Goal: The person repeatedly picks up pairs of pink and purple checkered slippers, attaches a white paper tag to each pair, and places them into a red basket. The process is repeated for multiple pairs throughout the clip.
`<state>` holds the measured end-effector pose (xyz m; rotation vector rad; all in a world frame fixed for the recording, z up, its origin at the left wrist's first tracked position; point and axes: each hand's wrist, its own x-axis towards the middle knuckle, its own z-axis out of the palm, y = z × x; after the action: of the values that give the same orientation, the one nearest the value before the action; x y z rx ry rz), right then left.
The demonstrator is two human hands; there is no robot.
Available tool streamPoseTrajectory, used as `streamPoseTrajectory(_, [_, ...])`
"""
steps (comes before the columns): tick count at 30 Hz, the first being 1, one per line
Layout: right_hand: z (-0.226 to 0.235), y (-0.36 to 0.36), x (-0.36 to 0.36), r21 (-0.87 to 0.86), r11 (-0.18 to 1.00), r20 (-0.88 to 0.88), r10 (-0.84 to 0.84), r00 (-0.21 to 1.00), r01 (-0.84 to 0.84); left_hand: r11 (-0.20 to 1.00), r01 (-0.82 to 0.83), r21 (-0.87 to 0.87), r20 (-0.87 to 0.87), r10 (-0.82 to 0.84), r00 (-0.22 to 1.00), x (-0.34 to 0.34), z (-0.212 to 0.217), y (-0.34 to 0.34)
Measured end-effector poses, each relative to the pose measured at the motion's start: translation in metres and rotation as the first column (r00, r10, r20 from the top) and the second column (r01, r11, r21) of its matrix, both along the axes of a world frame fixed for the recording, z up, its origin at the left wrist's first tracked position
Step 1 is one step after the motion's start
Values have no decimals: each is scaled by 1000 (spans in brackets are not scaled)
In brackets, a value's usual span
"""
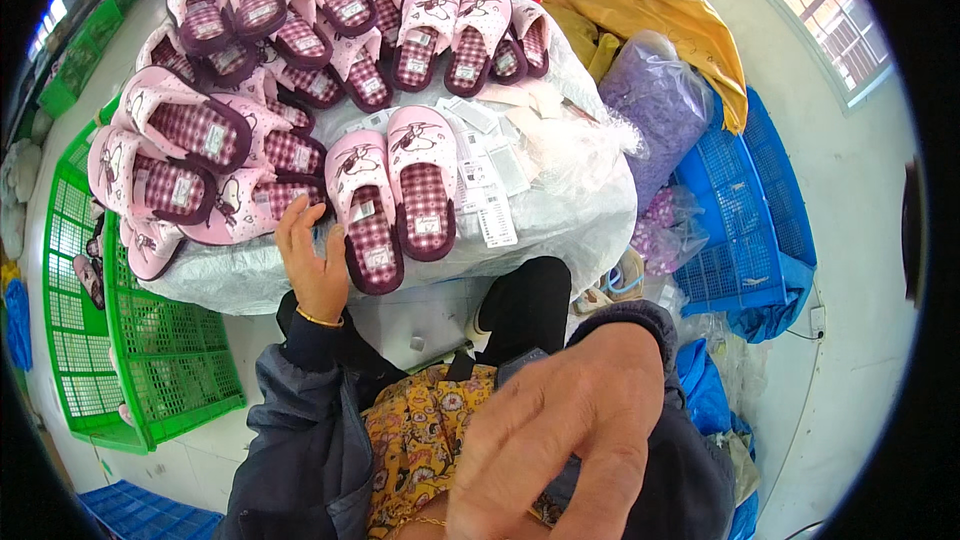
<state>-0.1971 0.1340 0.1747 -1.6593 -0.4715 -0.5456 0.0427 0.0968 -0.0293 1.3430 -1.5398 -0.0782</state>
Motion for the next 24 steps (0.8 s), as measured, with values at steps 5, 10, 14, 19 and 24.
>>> streamPoseTrajectory(5, [-42, -81, -36, -125, 314, -160, -943, 293, 941, 1000, 2, -29, 21, -1, 1000, -1, 16, -7])
streamPoseTrajectory(10, [-169, -255, -115, -821, -341, 219, -929, -299, 458, 1000, 18, 2, 26, -18, 999, -6, 25, -12])
streamPoseTrajectory(14, [-181, -290, -108, -980, -185, 133, -890, -437, 78, 999, 14, 37, 37, -15, 999, -5, 24, -14])
streamPoseTrajectory(19, [-203, -308, -115, -954, -293, 299, -888, -348, -71, 998, 16, 64, 39, -19, 999, -4, 25, -12])
streamPoseTrajectory(24, [-192, -298, -122, -864, -486, 499, -861, -101, -130, 999, 34, 36, 33, -35, 999, -4, 27, -9])
